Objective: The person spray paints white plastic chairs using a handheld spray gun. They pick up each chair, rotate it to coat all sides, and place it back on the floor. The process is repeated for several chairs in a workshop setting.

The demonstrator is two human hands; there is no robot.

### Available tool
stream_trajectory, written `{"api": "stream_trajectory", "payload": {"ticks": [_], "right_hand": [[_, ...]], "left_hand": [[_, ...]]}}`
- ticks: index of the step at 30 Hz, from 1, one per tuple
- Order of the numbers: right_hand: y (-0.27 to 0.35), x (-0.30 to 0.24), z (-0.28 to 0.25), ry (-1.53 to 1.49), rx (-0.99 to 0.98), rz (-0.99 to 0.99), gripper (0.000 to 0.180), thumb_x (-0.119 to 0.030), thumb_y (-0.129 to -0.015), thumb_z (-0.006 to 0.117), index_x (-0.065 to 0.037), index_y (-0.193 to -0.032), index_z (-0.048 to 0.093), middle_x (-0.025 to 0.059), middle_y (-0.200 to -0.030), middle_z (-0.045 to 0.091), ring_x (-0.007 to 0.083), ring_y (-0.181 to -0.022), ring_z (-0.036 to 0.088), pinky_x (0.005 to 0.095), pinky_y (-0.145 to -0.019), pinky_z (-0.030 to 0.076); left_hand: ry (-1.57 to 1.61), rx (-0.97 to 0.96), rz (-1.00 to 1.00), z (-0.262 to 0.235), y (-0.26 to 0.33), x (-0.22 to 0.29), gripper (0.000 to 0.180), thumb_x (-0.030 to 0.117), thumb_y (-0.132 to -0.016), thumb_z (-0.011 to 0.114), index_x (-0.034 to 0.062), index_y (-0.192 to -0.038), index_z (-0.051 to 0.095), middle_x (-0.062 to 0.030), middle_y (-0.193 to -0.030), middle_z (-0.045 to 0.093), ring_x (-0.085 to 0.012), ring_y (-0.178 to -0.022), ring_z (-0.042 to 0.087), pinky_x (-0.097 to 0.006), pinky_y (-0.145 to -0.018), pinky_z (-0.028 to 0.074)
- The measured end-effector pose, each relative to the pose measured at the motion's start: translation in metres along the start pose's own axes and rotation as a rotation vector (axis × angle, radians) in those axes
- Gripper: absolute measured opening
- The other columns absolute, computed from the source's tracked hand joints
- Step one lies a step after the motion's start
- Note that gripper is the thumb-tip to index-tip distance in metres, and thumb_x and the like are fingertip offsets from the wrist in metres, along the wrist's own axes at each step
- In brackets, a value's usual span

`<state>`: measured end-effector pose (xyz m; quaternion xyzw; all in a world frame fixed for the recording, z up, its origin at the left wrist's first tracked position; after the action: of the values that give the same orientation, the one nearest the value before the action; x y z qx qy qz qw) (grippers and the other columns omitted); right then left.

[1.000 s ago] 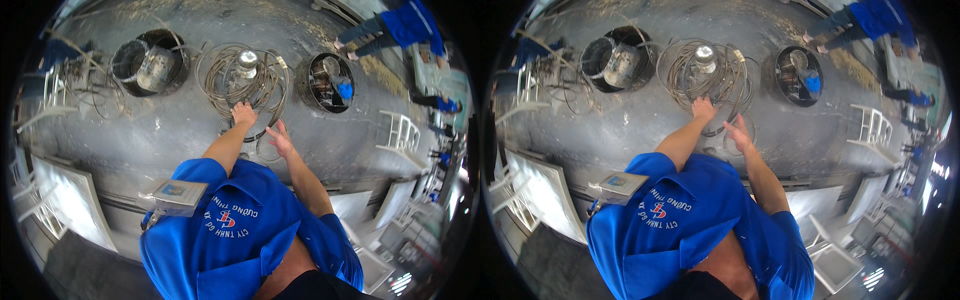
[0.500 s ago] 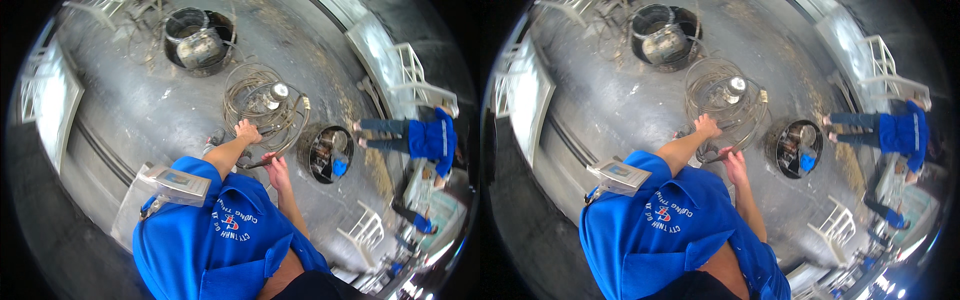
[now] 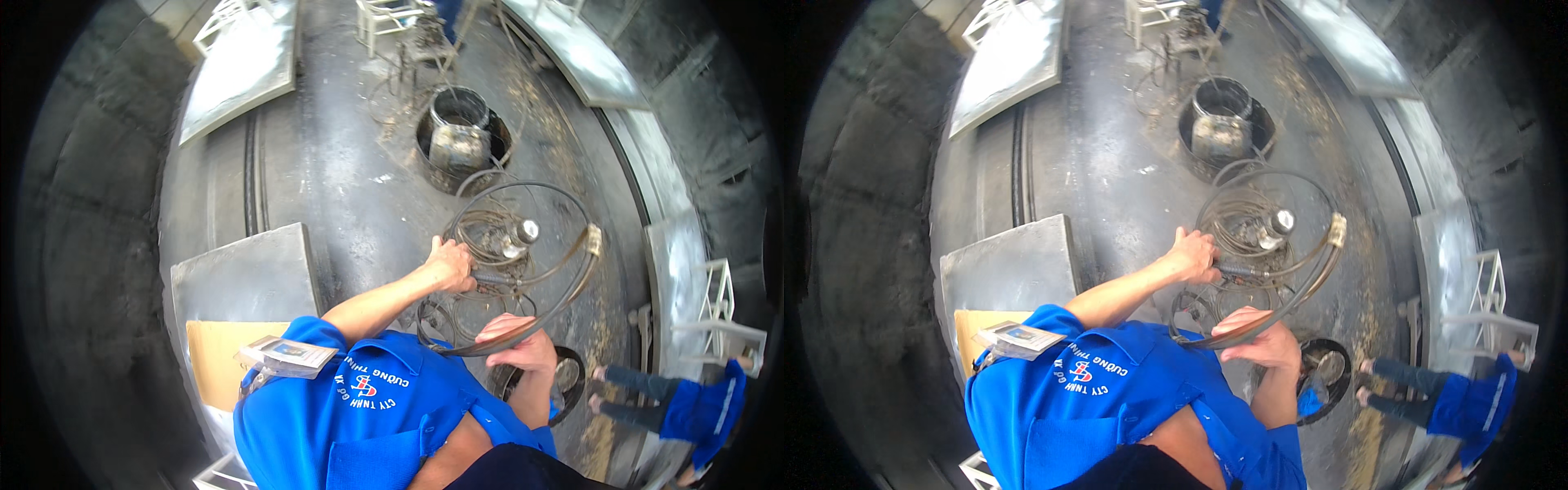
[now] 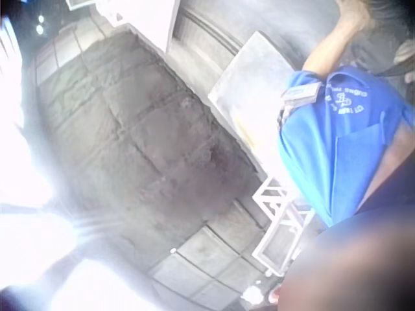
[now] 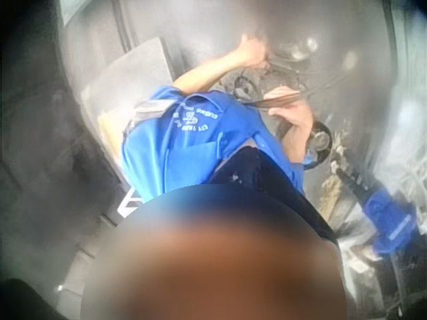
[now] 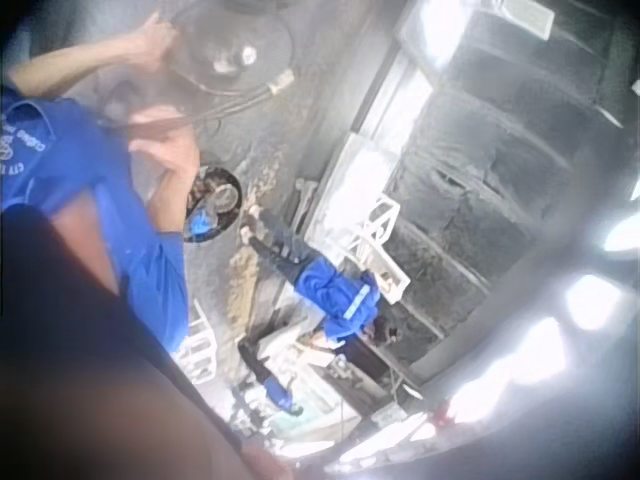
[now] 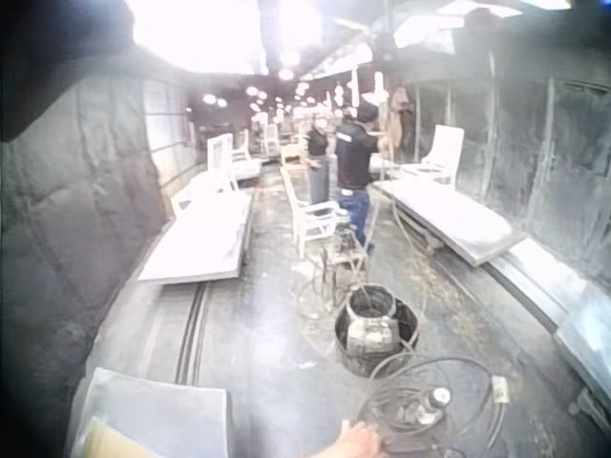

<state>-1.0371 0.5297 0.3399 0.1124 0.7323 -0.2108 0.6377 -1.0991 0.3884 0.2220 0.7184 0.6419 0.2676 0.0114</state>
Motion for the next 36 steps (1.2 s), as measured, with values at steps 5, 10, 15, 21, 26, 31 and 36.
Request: {"api": "stream_trajectory", "payload": {"ticks": [5,10,15,21,26,31,36], "right_hand": [[-0.053,-0.039,0.072,0.867,-0.298,-0.187,0.06,-0.007,-0.069,0.08,-0.02,-0.127,0.067,0.0096,-0.125,0.062,0.0298,-0.118,0.06,0.0435,-0.092,0.05],[-0.098,-0.025,0.162,0.83,-0.302,-0.434,0.056,-0.003,-0.072,0.073,-0.012,-0.126,0.063,0.0124,-0.125,0.059,0.0309,-0.117,0.059,0.0441,-0.091,0.05],[-0.113,0.038,0.257,0.571,-0.592,-0.26,0.068,-0.012,-0.073,0.08,-0.007,-0.136,0.056,0.0185,-0.127,0.058,0.0368,-0.119,0.059,0.0466,-0.098,0.051],[-0.107,0.106,0.358,0.207,-1.045,0.075,0.102,-0.016,-0.073,0.084,-0.011,-0.16,0.03,0.0178,-0.132,0.058,0.0296,-0.12,0.059,0.0419,-0.101,0.05],[-0.078,0.143,0.425,-0.058,-1.281,0.308,0.111,-0.015,-0.076,0.084,-0.011,-0.165,0.018,0.0179,-0.149,0.05,0.0266,-0.122,0.058,0.0393,-0.101,0.05],[-0.048,0.173,0.466,-0.412,-1.322,0.45,0.096,-0.008,-0.083,0.07,-0.013,-0.164,0.02,0.0127,-0.138,0.057,0.0196,-0.119,0.058,0.0335,-0.096,0.05],[-0.039,0.202,0.46,-0.41,-1.432,0.734,0.087,-0.017,-0.088,0.073,-0.013,-0.161,0.027,0.01,-0.127,0.06,0.0133,-0.112,0.057,0.0292,-0.085,0.051]], "left_hand": [[0.008,0.216,-0.094,-0.005,0.09,-0.018,0.034,0.043,-0.079,0.071,0.0175,-0.101,0.078,-0.0091,-0.102,0.065,-0.0289,-0.105,0.061,-0.052,-0.085,0.036],[0.224,0.359,-0.224,0.031,0.187,-0.067,0.026,0.04,-0.083,0.07,0.0166,-0.089,0.078,-0.0092,-0.098,0.07,-0.0314,-0.092,0.06,-0.049,-0.079,0.034],[0.26,0.143,-0.43,0.094,0.267,-0.105,0.039,0.043,-0.087,0.065,0.0101,-0.103,0.078,-0.015,-0.115,0.073,-0.0318,-0.118,0.063,-0.061,-0.087,0.039],[0.186,0.053,-0.598,0.139,0.352,-0.124,0.043,0.051,-0.089,0.061,0.0152,-0.103,0.081,-0.0151,-0.13,0.066,-0.0352,-0.12,0.061,-0.066,-0.103,0.034],[0.275,0.025,-0.734,0.167,0.401,-0.135,0.052,0.051,-0.088,0.068,0.0175,-0.128,0.072,-0.0128,-0.148,0.056,-0.0375,-0.14,0.046,-0.077,-0.111,0.024],[0.251,-0.124,-0.819,0.191,0.423,-0.136,0.049,0.053,-0.09,0.063,0.0243,-0.129,0.072,-0.0075,-0.147,0.058,-0.0334,-0.14,0.047,-0.07,-0.11,0.027],[0.386,0.251,-0.865,0.166,0.434,-0.13,0.048,0.049,-0.086,0.071,0.0207,-0.126,0.073,-0.0131,-0.136,0.064,-0.0329,-0.132,0.054,-0.068,-0.105,0.031]]}}
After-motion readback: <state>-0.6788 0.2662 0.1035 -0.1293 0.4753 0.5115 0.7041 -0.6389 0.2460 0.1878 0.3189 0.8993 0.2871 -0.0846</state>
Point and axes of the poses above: each hand's wrist, its own y-axis away from the middle knuckle, its own z-axis out of the palm, x = y × z, the point moved 10 cm from there along -y, towards the middle knuckle
